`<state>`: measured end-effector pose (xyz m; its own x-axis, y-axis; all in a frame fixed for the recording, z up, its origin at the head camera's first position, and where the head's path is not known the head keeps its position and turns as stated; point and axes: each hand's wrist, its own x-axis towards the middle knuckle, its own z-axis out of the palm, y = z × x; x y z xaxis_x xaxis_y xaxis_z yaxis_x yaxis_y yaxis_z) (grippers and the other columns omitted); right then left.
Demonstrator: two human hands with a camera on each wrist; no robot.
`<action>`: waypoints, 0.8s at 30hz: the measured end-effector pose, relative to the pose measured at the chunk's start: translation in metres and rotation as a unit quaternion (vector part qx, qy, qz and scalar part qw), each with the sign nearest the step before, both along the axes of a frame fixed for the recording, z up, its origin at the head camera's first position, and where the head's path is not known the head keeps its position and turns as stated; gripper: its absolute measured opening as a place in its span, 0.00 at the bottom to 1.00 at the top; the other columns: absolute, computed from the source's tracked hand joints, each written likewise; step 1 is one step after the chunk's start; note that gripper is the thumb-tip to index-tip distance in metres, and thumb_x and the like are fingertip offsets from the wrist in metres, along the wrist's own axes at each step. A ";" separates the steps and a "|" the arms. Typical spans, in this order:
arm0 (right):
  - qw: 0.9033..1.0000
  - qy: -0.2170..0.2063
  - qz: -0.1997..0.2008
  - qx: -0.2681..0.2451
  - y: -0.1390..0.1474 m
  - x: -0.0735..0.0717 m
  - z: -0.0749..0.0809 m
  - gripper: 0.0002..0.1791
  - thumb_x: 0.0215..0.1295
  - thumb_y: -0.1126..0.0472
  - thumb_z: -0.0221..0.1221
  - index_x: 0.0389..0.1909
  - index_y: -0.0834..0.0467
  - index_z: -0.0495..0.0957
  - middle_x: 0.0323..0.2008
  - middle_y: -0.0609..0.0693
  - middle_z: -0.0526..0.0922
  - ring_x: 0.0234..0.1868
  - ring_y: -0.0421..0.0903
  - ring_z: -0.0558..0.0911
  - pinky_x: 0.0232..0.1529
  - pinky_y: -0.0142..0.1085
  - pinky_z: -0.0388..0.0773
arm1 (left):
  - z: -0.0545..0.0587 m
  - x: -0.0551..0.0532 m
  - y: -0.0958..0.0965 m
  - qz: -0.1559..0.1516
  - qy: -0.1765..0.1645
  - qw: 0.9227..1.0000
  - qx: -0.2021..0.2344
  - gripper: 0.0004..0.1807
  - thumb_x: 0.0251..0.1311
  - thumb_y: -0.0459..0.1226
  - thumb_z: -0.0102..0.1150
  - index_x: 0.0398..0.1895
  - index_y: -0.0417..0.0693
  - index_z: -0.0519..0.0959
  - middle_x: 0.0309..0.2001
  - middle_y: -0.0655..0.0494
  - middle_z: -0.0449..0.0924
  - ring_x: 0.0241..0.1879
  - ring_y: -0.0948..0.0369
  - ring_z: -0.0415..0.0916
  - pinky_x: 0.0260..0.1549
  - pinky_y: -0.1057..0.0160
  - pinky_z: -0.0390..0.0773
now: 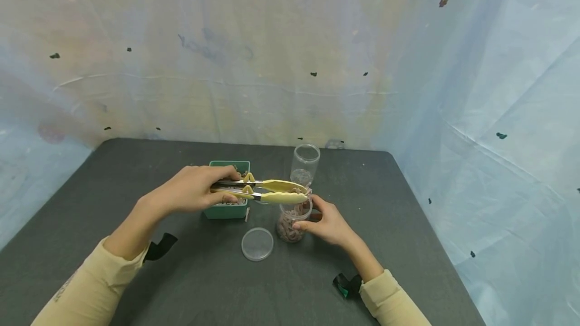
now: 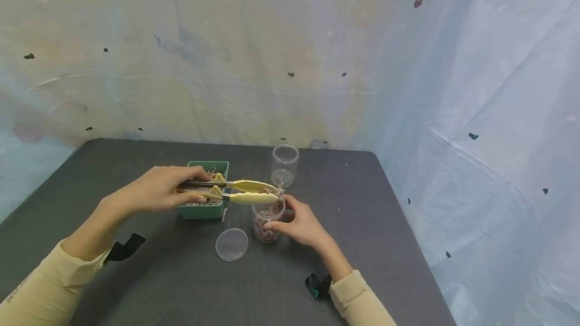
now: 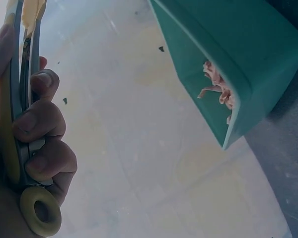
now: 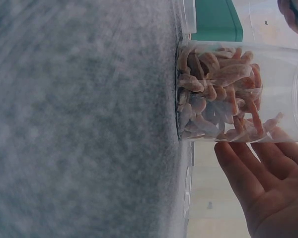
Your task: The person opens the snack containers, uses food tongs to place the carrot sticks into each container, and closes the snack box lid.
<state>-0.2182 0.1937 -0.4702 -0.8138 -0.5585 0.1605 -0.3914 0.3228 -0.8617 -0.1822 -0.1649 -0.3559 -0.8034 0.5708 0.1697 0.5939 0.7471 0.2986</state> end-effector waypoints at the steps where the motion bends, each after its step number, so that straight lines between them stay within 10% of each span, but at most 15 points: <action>1: 1.000 0.002 0.000 0.000 0.000 0.000 0.000 0.42 0.65 0.55 0.73 0.74 0.63 0.66 0.66 0.61 0.76 0.65 0.59 0.79 0.60 0.51 0.79 | 0.000 -0.001 0.000 0.000 -0.005 1.000 -0.001 0.19 0.68 0.56 0.64 0.56 0.61 0.80 0.47 0.66 0.86 0.34 0.72 0.78 0.31 0.60 0.74; 14: 1.000 0.009 0.010 -0.011 0.001 -0.001 -0.003 0.40 0.64 0.58 0.74 0.74 0.63 0.67 0.64 0.60 0.78 0.63 0.58 0.80 0.61 0.51 0.79 | 0.005 -0.011 0.012 0.007 -0.072 0.997 -0.026 0.17 0.67 0.56 0.66 0.55 0.67 0.80 0.48 0.70 0.84 0.33 0.70 0.77 0.31 0.59 0.75; 24: 1.000 0.007 0.012 -0.013 0.000 -0.001 -0.002 0.40 0.65 0.57 0.74 0.73 0.62 0.68 0.65 0.60 0.77 0.64 0.59 0.79 0.61 0.51 0.79 | 0.004 -0.008 0.011 0.013 -0.062 0.998 -0.023 0.21 0.66 0.57 0.67 0.58 0.63 0.80 0.51 0.68 0.85 0.39 0.68 0.81 0.36 0.56 0.78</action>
<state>-0.2189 0.1939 -0.4719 -0.7978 -0.5734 0.1862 -0.4108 0.2910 -0.8640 -0.1904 -0.1543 -0.3519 -0.8313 0.5543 0.0414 0.5345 0.7767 0.3331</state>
